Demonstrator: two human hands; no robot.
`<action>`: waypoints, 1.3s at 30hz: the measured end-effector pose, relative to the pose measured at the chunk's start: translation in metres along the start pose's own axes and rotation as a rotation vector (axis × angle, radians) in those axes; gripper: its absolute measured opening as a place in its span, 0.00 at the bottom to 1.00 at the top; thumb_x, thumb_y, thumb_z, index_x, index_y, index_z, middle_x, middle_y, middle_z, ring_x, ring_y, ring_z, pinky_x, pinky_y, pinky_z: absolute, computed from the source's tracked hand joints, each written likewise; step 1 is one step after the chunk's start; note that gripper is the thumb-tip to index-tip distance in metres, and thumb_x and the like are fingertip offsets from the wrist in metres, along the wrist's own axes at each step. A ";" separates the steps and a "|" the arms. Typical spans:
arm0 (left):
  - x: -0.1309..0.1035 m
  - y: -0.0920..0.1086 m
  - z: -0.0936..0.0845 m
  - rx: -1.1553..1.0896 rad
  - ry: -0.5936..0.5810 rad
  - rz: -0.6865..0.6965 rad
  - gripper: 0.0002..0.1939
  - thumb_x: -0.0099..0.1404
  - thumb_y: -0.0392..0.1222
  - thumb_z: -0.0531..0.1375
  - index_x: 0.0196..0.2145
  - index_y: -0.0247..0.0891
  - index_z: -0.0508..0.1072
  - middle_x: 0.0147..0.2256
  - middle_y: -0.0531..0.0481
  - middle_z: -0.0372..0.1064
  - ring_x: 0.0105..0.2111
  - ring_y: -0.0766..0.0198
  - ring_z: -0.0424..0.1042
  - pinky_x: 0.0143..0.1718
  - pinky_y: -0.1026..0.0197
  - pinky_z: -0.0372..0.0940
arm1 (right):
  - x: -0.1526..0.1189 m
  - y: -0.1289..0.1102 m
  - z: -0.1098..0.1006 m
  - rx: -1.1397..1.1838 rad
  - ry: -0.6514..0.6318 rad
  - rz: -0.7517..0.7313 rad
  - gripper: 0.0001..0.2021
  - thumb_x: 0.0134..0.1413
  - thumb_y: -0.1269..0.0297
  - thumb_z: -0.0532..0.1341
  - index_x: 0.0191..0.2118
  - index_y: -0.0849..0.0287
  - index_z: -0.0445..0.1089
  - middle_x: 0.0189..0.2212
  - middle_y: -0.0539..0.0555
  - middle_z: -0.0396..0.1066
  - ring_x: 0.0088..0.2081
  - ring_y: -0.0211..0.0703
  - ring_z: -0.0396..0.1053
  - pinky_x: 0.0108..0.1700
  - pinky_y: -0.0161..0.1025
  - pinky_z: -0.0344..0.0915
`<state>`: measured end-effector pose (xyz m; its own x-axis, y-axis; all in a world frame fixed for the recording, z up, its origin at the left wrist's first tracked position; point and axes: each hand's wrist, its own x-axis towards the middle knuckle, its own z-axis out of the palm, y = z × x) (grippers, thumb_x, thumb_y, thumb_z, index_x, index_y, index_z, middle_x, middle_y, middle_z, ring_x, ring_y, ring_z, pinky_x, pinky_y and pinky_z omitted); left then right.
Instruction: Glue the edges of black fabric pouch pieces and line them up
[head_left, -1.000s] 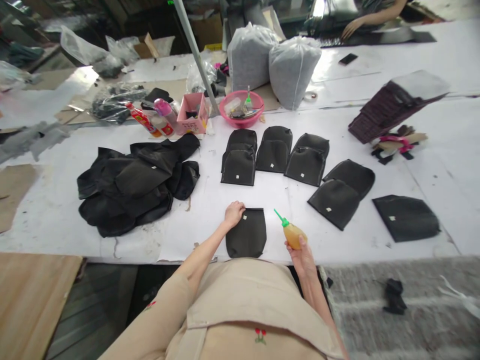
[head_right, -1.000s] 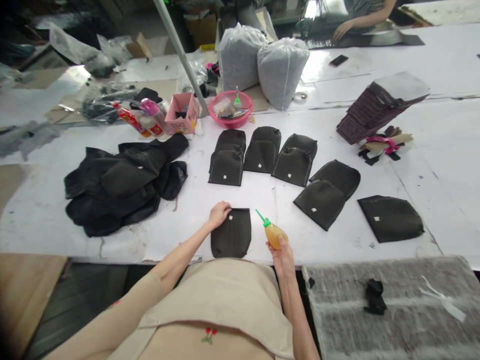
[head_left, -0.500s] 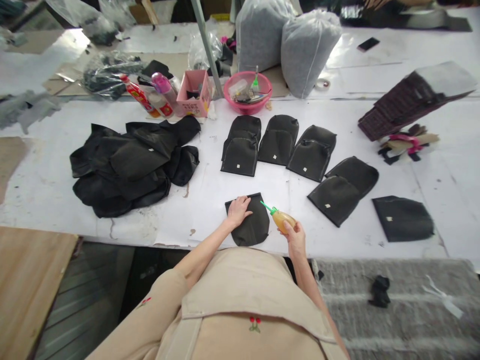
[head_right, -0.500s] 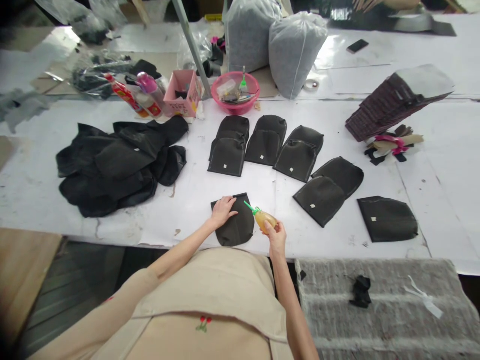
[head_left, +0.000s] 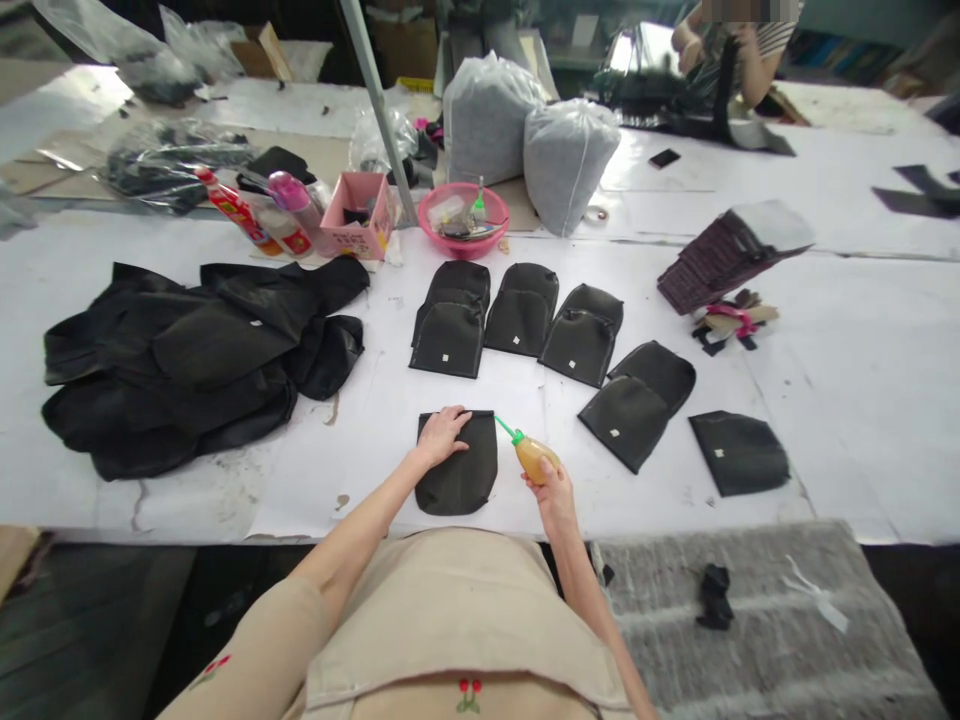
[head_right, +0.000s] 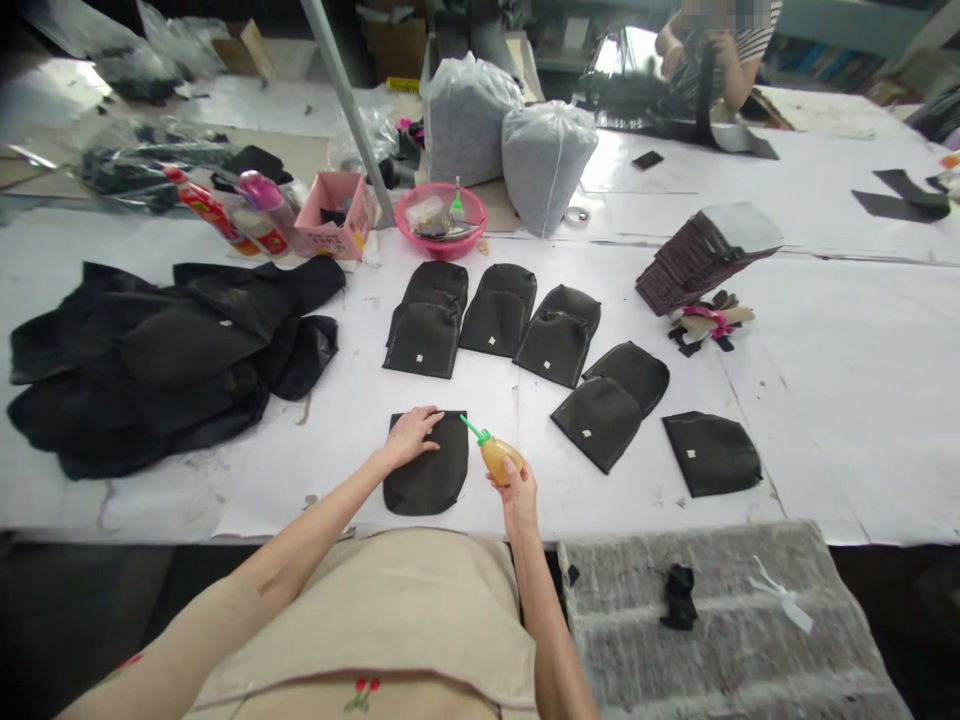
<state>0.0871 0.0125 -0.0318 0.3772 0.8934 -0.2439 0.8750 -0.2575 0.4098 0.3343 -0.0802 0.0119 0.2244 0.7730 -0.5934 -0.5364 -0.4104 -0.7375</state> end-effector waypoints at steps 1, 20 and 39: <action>-0.002 0.003 -0.002 -0.020 0.019 -0.023 0.33 0.55 0.39 0.71 0.59 0.39 0.69 0.61 0.37 0.62 0.60 0.44 0.63 0.57 0.47 0.62 | 0.000 0.000 0.000 0.050 -0.002 0.013 0.22 0.43 0.54 0.72 0.44 0.59 0.72 0.37 0.53 0.77 0.32 0.40 0.73 0.33 0.36 0.71; -0.004 0.069 -0.003 -1.452 0.075 -0.372 0.31 0.50 0.58 0.70 0.44 0.32 0.74 0.41 0.40 0.77 0.40 0.53 0.76 0.46 0.53 0.69 | 0.044 0.018 0.030 -0.370 -0.415 0.025 0.36 0.47 0.34 0.64 0.55 0.56 0.69 0.42 0.60 0.76 0.41 0.52 0.77 0.38 0.47 0.74; -0.013 0.001 0.049 -1.050 0.148 -0.544 0.26 0.45 0.53 0.69 0.39 0.35 0.74 0.34 0.45 0.78 0.35 0.51 0.77 0.41 0.51 0.72 | 0.284 -0.133 0.040 -1.605 0.190 -0.668 0.15 0.60 0.68 0.59 0.52 0.54 0.72 0.59 0.63 0.66 0.58 0.56 0.62 0.56 0.53 0.58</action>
<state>0.0978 -0.0172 -0.0712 -0.0653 0.8438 -0.5327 0.2071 0.5337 0.8199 0.4373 0.2130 -0.0454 0.1989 0.9798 -0.0203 0.9201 -0.1939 -0.3402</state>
